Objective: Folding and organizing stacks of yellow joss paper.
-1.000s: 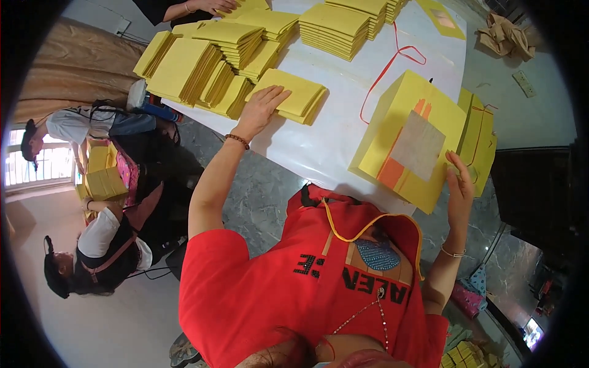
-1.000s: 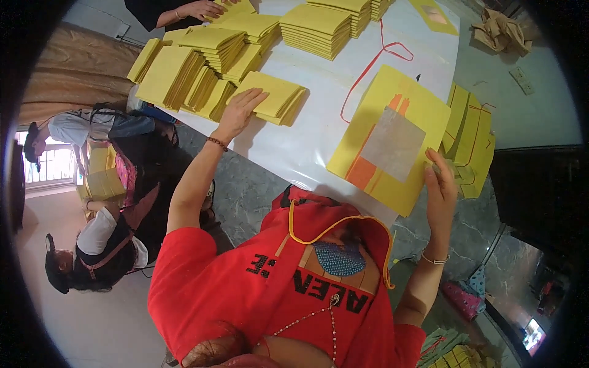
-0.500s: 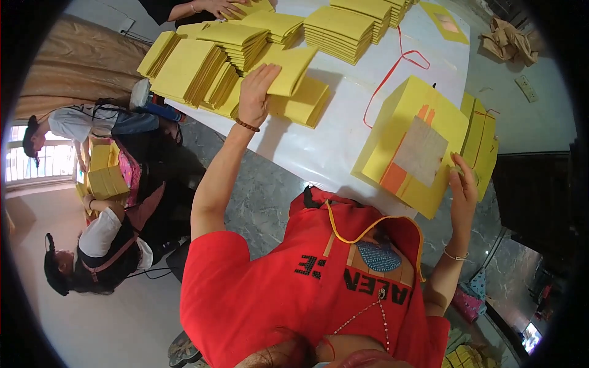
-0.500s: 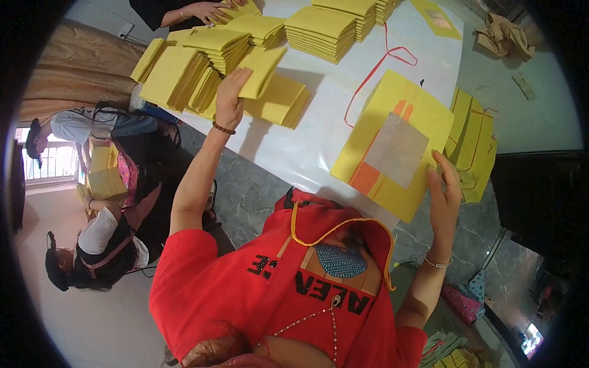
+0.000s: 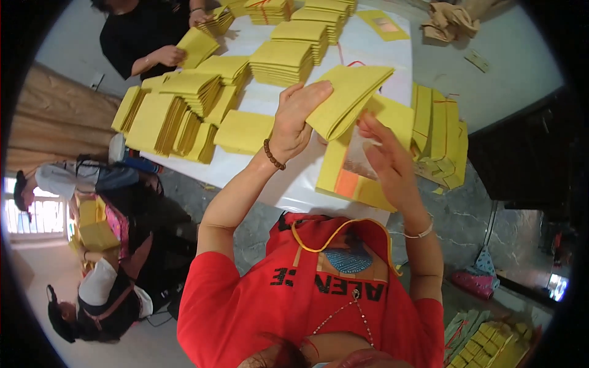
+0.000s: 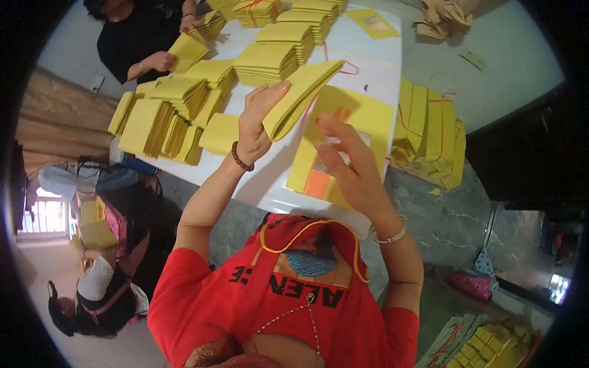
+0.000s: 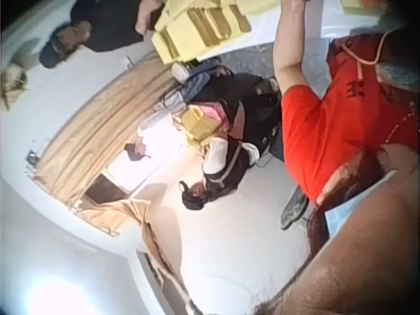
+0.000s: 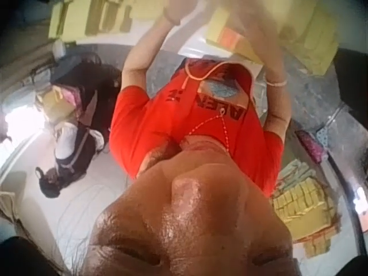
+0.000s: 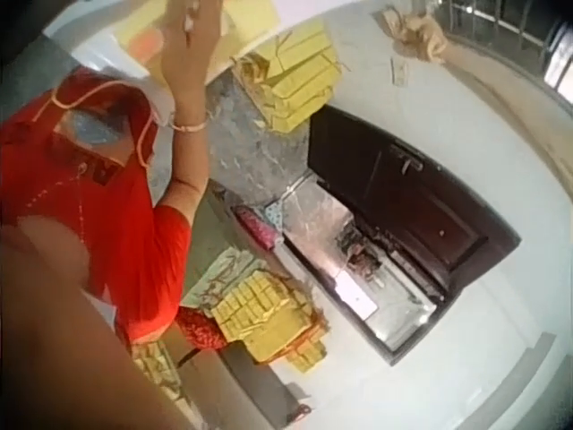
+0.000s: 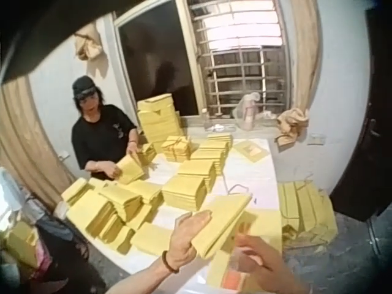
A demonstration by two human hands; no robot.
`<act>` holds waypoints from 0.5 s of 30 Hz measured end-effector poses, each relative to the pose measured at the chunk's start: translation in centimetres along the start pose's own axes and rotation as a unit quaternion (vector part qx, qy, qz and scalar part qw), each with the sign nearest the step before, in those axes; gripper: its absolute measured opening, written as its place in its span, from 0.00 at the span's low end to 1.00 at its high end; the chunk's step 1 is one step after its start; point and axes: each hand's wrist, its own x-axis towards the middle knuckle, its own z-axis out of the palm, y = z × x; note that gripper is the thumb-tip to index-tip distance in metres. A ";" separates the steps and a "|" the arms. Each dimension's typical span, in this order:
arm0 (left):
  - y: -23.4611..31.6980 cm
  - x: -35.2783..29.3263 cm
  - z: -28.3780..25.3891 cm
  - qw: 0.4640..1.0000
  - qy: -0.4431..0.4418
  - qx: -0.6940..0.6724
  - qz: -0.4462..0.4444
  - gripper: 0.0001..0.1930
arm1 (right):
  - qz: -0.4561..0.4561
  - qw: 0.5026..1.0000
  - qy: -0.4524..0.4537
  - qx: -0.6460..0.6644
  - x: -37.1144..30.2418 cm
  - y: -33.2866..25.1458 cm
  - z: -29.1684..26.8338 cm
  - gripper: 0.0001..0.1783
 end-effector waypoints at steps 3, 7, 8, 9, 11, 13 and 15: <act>1.1 1.0 1.9 0.999 -0.013 -0.038 0.011 0.20 | -0.002 0.959 0.072 0.272 -0.1 0.8 0.3 0.26; 2.8 1.5 3.2 0.977 -0.060 0.154 0.137 0.23 | 0.104 0.893 0.096 0.426 -0.6 0.0 -0.2 0.25; 3.2 1.5 3.5 0.970 -0.058 0.186 0.147 0.23 | 0.111 0.892 0.122 0.420 -0.7 -0.1 -0.3 0.23; 3.4 1.5 3.7 0.961 -0.055 0.219 0.157 0.23 | 0.111 0.892 0.129 0.418 -0.9 0.3 -0.6 0.23; 3.7 1.8 3.3 0.950 -0.098 0.244 0.170 0.25 | 0.102 0.873 0.119 0.461 -1.1 1.9 -1.4 0.22; 4.3 2.2 2.6 0.953 -0.210 0.185 0.117 0.32 | 0.106 0.869 0.110 0.470 -1.8 2.5 -2.4 0.22; 4.1 2.0 2.3 0.985 -0.159 0.057 0.036 0.35 | 0.110 0.865 0.093 0.480 -2.3 3.2 -3.4 0.21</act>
